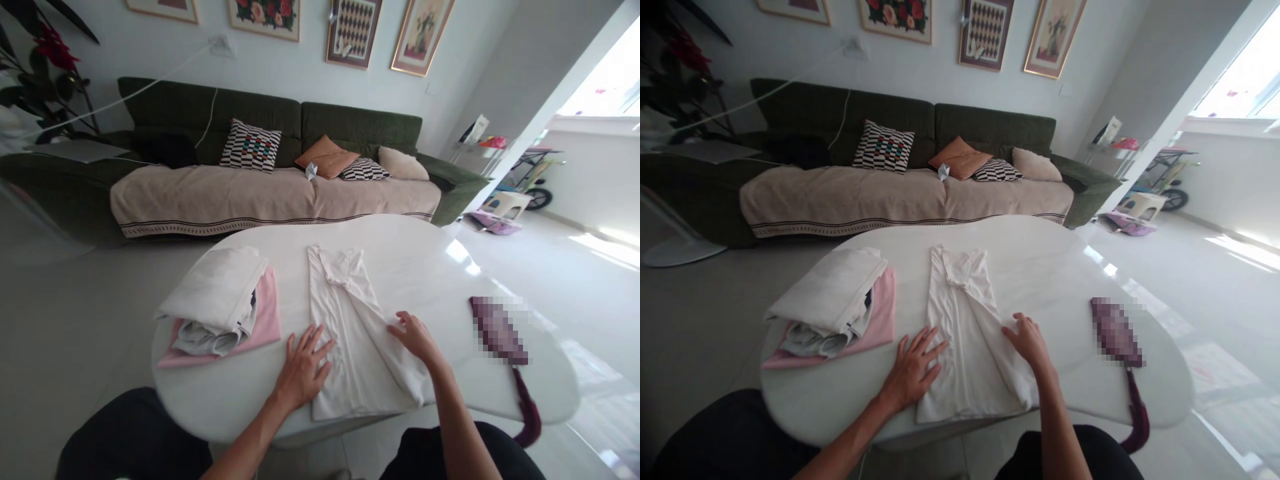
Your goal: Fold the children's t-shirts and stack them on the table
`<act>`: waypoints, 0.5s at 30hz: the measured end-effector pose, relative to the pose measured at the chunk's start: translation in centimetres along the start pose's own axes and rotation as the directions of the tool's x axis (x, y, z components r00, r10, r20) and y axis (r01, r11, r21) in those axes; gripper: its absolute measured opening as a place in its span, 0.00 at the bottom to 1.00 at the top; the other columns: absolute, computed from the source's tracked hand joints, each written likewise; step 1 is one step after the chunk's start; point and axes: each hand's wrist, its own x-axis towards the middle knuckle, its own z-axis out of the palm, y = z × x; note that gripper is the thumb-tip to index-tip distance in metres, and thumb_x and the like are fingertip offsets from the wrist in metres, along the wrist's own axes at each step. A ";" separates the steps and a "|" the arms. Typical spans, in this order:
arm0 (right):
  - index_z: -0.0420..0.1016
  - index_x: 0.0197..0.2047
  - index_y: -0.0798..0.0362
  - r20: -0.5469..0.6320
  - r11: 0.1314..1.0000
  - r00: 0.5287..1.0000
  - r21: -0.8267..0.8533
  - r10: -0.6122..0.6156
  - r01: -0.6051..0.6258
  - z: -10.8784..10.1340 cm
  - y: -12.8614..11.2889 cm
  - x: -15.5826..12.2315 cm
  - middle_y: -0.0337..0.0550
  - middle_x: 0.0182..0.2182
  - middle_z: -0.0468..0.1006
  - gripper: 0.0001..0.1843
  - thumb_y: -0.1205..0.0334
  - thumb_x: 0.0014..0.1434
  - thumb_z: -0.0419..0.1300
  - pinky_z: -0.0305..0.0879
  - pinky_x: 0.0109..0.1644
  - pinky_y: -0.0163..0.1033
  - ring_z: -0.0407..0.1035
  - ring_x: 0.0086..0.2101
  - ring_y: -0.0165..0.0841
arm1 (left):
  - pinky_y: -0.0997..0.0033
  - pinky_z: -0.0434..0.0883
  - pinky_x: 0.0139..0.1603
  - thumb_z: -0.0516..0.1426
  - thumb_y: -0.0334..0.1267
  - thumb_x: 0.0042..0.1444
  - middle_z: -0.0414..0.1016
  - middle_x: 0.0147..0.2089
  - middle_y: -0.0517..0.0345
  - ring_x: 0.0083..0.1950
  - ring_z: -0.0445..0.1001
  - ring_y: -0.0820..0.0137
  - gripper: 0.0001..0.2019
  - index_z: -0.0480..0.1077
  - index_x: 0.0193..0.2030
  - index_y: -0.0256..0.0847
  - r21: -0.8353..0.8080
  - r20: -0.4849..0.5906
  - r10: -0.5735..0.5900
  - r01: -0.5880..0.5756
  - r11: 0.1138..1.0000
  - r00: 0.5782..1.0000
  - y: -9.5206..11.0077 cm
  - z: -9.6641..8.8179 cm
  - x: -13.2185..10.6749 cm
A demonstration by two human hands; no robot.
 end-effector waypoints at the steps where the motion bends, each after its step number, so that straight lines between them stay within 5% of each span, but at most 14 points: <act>1: 0.66 0.45 0.56 0.047 0.999 0.998 -0.017 0.051 -0.050 -0.4 1.4 -1.3 0.46 0.34 0.72 0.19 0.55 0.52 0.55 0.60 0.41 0.38 0.67 0.35 0.35 | 0.43 0.44 0.60 0.47 0.43 0.58 0.45 0.67 0.60 0.66 0.44 0.61 0.23 0.52 0.61 0.56 0.004 -0.006 0.000 0.000 1.000 1.000 0.0 0.1 0.0; 3: 0.67 0.43 0.56 0.134 0.993 0.984 -0.034 0.120 -0.116 -1.2 2.9 -3.3 0.43 0.29 0.71 0.19 0.54 0.50 0.56 0.59 0.36 0.36 0.66 0.31 0.33 | 0.43 0.44 0.60 0.47 0.42 0.58 0.46 0.66 0.60 0.65 0.44 0.61 0.22 0.53 0.60 0.56 0.012 -0.017 0.002 -0.001 1.000 1.000 0.1 0.2 0.0; 6: 0.69 0.33 0.54 0.134 0.989 0.983 -0.092 0.124 -0.113 -2.4 1.6 -5.2 0.41 0.26 0.69 0.10 0.57 0.50 0.55 0.57 0.35 0.35 0.64 0.30 0.32 | 0.43 0.45 0.60 0.47 0.42 0.58 0.47 0.66 0.60 0.65 0.45 0.61 0.22 0.54 0.60 0.57 0.023 -0.032 0.003 -0.002 1.000 0.999 0.2 0.3 0.1; 10: 0.67 0.31 0.53 0.005 0.985 0.998 -0.162 -0.063 0.063 -3.4 -3.6 -8.2 0.42 0.31 0.68 0.04 0.65 0.50 0.53 0.55 0.36 0.34 0.63 0.34 0.32 | 0.44 0.44 0.60 0.48 0.41 0.57 0.48 0.66 0.60 0.65 0.45 0.60 0.22 0.54 0.59 0.56 0.037 -0.030 0.008 -0.006 0.999 1.000 0.3 0.2 0.0; 15: 0.65 0.34 0.52 0.107 0.922 0.927 -0.112 -0.358 0.369 -1.3 -9.2 -13.6 0.42 0.32 0.69 0.12 0.76 0.49 0.49 0.55 0.33 0.32 0.63 0.36 0.32 | 0.43 0.44 0.59 0.50 0.44 0.55 0.45 0.67 0.58 0.66 0.42 0.59 0.25 0.52 0.60 0.57 0.070 -0.020 0.035 -0.034 0.997 0.999 0.5 0.0 -0.3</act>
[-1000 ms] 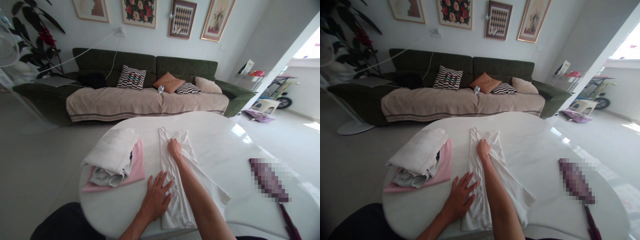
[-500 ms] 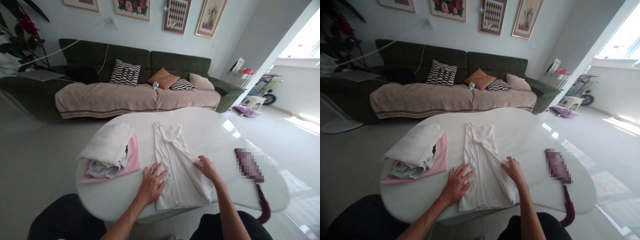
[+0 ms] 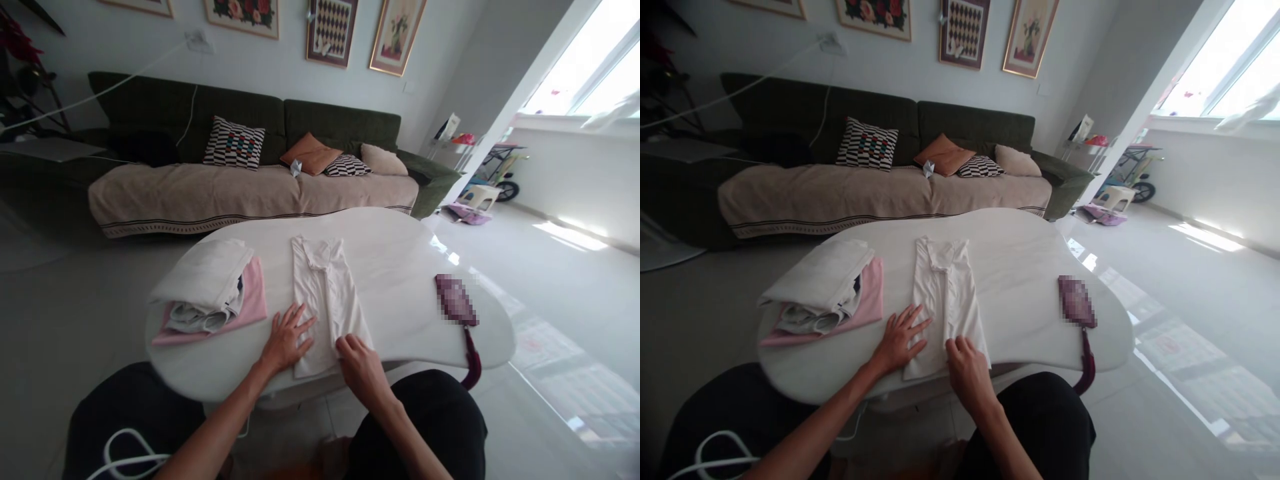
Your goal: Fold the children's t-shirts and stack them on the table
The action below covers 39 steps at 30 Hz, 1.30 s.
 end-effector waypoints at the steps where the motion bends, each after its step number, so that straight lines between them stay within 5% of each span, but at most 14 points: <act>1: 0.65 0.34 0.52 0.009 0.999 0.999 0.018 -0.043 0.043 0.5 -0.7 -0.6 0.42 0.32 0.69 0.12 0.76 0.50 0.48 0.56 0.33 0.31 0.64 0.36 0.32 | 0.43 0.45 0.59 0.51 0.45 0.55 0.45 0.67 0.58 0.66 0.42 0.59 0.25 0.52 0.60 0.57 0.004 0.001 0.006 -0.006 1.000 1.000 0.0 0.0 0.0; 6: 0.66 0.42 0.51 -0.042 0.977 0.997 0.201 -0.060 0.068 0.8 -0.6 -1.8 0.42 0.34 0.71 0.11 0.67 0.59 0.45 0.61 0.35 0.32 0.67 0.33 0.29 | 0.42 0.45 0.59 0.51 0.45 0.54 0.44 0.67 0.59 0.66 0.41 0.58 0.27 0.50 0.61 0.58 0.008 0.018 0.020 -0.020 1.000 1.000 0.2 -0.1 -0.2; 10: 0.60 0.55 0.52 -0.141 0.987 0.990 0.154 -0.019 0.041 0.1 1.1 -1.2 0.50 0.53 0.63 0.20 0.57 0.60 0.45 0.58 0.52 0.41 0.59 0.52 0.37 | 0.39 0.44 0.58 0.51 0.46 0.54 0.43 0.67 0.60 0.66 0.39 0.57 0.26 0.51 0.60 0.58 0.006 0.044 0.040 -0.041 0.999 0.998 0.4 -0.3 -0.3; 13: 0.46 0.63 0.48 0.028 0.993 0.993 0.030 -0.113 0.113 1.1 2.2 -1.2 0.46 0.62 0.47 0.36 0.53 0.54 0.54 0.45 0.59 0.52 0.38 0.61 0.43 | 0.37 0.43 0.57 0.52 0.45 0.53 0.42 0.67 0.60 0.66 0.38 0.56 0.27 0.51 0.60 0.58 0.010 0.058 0.067 -0.068 0.998 0.996 0.5 -0.7 -0.2; 17: 0.35 0.65 0.46 0.212 0.991 0.973 -0.071 -0.096 0.113 2.4 3.2 -2.6 0.41 0.64 0.39 0.46 0.65 0.47 0.56 0.40 0.61 0.53 0.30 0.62 0.39 | 0.34 0.40 0.57 0.50 0.41 0.55 0.45 0.66 0.59 0.66 0.40 0.57 0.24 0.54 0.59 0.57 0.037 0.082 0.079 -0.082 0.996 0.994 1.4 -1.5 -0.8; 23: 0.36 0.65 0.50 0.108 0.983 0.993 -0.180 0.040 -0.020 2.7 4.2 -4.6 0.43 0.63 0.38 0.46 0.76 0.43 0.48 0.47 0.59 0.51 0.32 0.62 0.37 | 0.38 0.38 0.59 0.49 0.43 0.56 0.43 0.67 0.53 0.66 0.41 0.59 0.29 0.44 0.64 0.49 0.065 0.128 0.145 -0.154 0.986 0.981 4.4 -0.6 -5.0; 29: 0.46 0.64 0.49 -0.055 0.967 0.998 -0.253 0.011 -0.025 3.7 4.5 -4.3 0.44 0.61 0.51 0.40 0.81 0.48 0.41 0.54 0.56 0.49 0.43 0.60 0.37 | 0.45 0.45 0.61 0.41 0.18 0.48 0.44 0.66 0.59 0.66 0.44 0.66 0.37 0.44 0.64 0.51 0.157 0.147 0.093 -0.116 0.981 0.985 4.6 0.9 -6.2; 34: 0.57 0.60 0.53 -0.004 0.980 1.000 -0.198 -0.029 0.028 2.1 4.2 -4.7 0.48 0.57 0.60 0.34 0.81 0.50 0.42 0.56 0.55 0.45 0.51 0.58 0.38 | 0.48 0.42 0.62 0.42 0.20 0.49 0.50 0.65 0.56 0.64 0.50 0.67 0.34 0.47 0.63 0.48 0.116 0.138 0.194 -0.210 0.971 0.971 3.5 0.6 -6.4; 39: 0.64 0.55 0.48 0.144 0.992 0.982 0.051 -0.120 0.114 -1.3 2.7 -7.2 0.46 0.52 0.68 0.30 0.78 0.52 0.43 0.58 0.52 0.42 0.62 0.52 0.36 | 0.54 0.44 0.63 0.44 0.24 0.51 0.58 0.61 0.58 0.61 0.57 0.69 0.31 0.50 0.62 0.49 -0.047 0.238 0.272 -0.269 0.962 0.932 3.8 -2.2 -9.2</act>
